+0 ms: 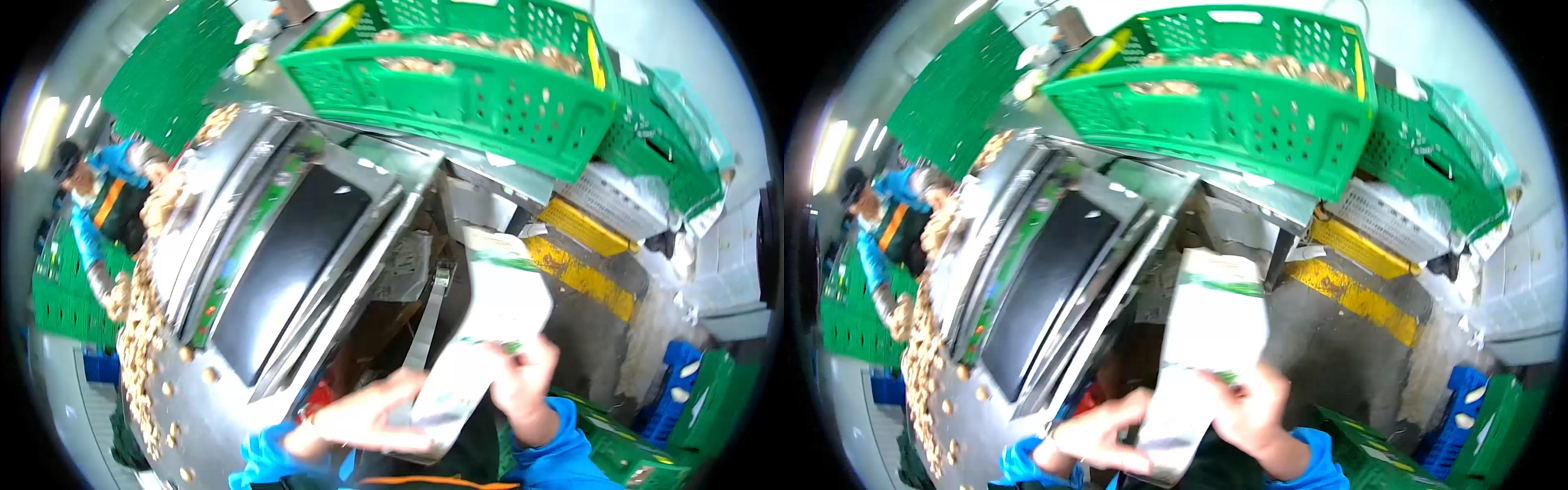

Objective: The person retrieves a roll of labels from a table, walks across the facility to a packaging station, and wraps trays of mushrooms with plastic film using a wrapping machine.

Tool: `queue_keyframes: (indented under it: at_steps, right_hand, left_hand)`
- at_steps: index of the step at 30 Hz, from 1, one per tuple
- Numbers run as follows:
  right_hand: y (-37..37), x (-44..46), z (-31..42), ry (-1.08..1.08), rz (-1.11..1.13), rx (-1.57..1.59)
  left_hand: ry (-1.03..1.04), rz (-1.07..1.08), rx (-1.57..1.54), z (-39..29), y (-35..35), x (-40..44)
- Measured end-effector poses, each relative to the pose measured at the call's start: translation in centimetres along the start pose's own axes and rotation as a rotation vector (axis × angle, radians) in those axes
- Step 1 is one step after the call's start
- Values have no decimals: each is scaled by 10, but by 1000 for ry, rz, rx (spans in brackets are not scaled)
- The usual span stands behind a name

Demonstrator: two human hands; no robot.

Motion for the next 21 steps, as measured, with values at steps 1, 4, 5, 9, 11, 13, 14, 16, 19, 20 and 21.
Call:
queue_keyframes:
  at_steps: [1, 4, 5, 9, 11, 13, 14, 16, 19, 20, 21]
  right_hand:
    - [25, -3, 36, -64, 159, -63]
    - [56, 14, 104, 208, 154, 186]
    - [59, 30, 117, 258, 183, 123]
    - [103, 72, 110, 336, 415, 174]
    - [128, 82, 110, 351, 597, 37]
    - [131, 110, 99, 256, 364, -15]
    - [129, 124, 95, 181, 213, -98]
    - [148, 153, 116, -278, 261, -320]
    - [195, 177, 134, -603, 771, -719]
    - [202, 190, 125, -319, 886, -719]
    - [209, 199, 115, -28, 992, -711]
  left_hand:
    - [-118, -114, -119, -30, -5, -1]
    - [-185, -343, -285, -96, -26, -22]
    - [-189, -357, -150, -114, -36, -33]
    - [-75, -552, -306, -122, -74, -40]
    - [84, -697, -514, -101, -92, -34]
    - [187, -842, -585, -92, -114, -33]
    - [232, -871, -592, -85, -126, -32]
    - [229, -961, -583, -82, -158, -27]
    - [256, -948, -505, -92, -191, -23]
    - [271, -891, -425, -98, -199, -25]
    - [315, -897, -409, -100, -207, -25]
Point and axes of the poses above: each hand's wrist, its own x-axis towards the middle knuckle, its own y-axis out of the palm, z = x × y, the point moved 4 cm from there along x, towards the middle knuckle, and after that the axes turned 2 degrees about z, right-handed, at the moved point
